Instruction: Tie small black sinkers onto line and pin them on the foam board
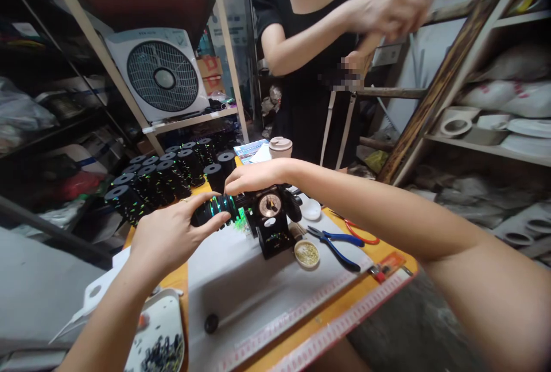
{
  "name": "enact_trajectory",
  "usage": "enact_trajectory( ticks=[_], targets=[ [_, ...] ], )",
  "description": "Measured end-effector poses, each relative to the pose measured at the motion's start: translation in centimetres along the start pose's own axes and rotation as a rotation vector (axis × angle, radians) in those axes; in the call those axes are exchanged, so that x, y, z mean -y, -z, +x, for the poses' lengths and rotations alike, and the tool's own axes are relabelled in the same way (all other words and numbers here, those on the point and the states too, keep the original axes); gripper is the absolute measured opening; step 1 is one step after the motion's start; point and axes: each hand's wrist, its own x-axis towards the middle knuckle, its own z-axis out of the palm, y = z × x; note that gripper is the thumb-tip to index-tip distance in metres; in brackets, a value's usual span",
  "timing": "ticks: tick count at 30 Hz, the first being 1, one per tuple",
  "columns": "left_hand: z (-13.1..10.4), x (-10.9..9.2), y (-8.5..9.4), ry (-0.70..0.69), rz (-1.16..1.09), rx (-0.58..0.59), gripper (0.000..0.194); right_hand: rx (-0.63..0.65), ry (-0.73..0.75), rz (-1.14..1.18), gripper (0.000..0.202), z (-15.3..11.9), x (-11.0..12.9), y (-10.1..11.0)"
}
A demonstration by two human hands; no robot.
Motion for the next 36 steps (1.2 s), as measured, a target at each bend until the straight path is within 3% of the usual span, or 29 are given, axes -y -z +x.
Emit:
enact_trajectory(
  ticks=[8,13,28,32,36],
  targets=[
    [0.2,0.2,-0.3,-0.037,0.000,-0.009,0.069,-0.116,0.060,0.059,0.035,-2.2,-0.1,-0.1],
    [0.0,0.1,-0.3,-0.058,0.024,-0.012,0.064,-0.085,0.074,0.102,0.024,-1.7,0.0,0.0],
    [-0.2,0.1,-0.8,-0.080,0.068,-0.111,0.059,-0.011,0.026,0.161,0.029,0.3,-0.9,0.0],
    [-0.4,0.2,-0.7,-0.110,0.052,-0.143,0.056,-0.021,0.023,0.133,0.026,0.1,-0.8,0.2],
    [-0.6,0.7,-0.3,-0.140,-0.064,-0.090,0.052,-0.050,0.033,0.078,0.030,-0.9,0.0,0.3]
  ],
)
